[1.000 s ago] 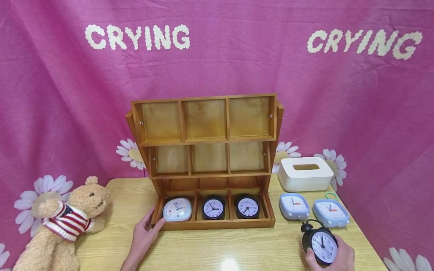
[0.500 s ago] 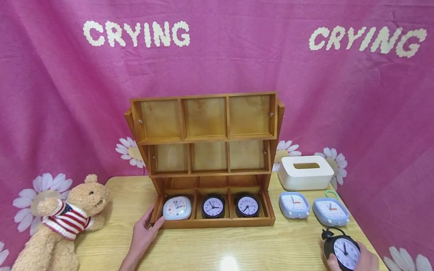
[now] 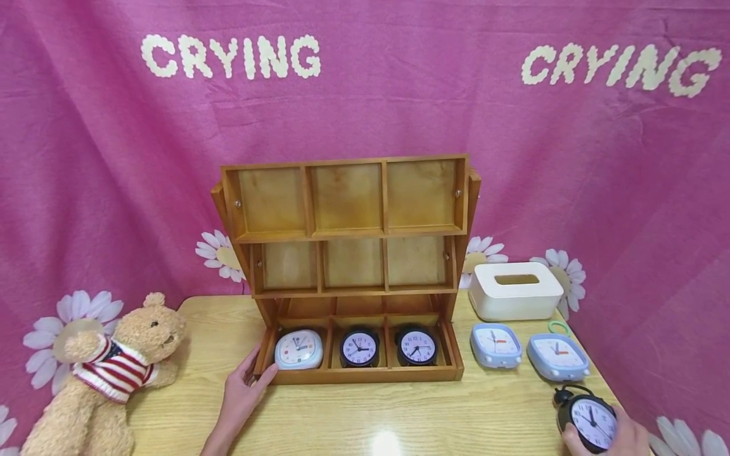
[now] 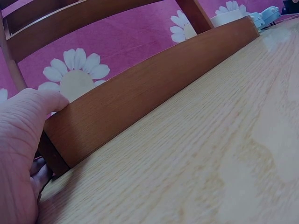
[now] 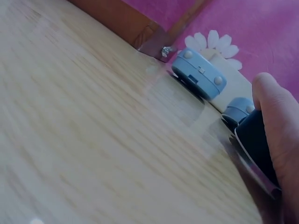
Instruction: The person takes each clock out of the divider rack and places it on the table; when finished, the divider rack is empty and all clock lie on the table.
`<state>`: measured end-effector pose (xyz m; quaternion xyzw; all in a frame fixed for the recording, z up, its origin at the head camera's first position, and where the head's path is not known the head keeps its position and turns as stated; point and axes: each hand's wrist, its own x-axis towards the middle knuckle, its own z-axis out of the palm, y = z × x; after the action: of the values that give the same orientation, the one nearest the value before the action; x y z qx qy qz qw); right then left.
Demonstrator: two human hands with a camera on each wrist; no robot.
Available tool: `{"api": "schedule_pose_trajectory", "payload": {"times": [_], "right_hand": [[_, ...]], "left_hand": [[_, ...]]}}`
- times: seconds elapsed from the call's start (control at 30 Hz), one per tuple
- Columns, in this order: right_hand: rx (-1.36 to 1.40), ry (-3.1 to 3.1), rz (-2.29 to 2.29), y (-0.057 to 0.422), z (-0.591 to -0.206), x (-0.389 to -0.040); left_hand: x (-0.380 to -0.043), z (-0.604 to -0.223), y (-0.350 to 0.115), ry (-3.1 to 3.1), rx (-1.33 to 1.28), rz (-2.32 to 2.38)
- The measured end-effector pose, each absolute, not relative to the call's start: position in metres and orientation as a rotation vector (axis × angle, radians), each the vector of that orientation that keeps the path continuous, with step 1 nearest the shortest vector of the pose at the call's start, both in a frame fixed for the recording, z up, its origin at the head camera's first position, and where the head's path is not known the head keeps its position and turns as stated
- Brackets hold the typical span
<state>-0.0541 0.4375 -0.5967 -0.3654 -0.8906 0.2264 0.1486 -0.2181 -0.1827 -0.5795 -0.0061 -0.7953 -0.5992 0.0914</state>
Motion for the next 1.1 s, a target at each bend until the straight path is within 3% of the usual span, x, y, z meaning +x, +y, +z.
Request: {"api": "schedule_pose_trajectory", "payload": {"times": [0.57,1.1], "right_hand": [[-1.101,-2.623,0.653,0.437,-0.589,-0.063],[-0.412,-2.296,0.527,0.412,-0.574,-0.07]], "left_hand": [[-0.218,-0.58,-0.183,-2.357,-0.012,-1.77],[-0.218,-0.581,-0.182,-2.349,-0.027,-1.797]]}}
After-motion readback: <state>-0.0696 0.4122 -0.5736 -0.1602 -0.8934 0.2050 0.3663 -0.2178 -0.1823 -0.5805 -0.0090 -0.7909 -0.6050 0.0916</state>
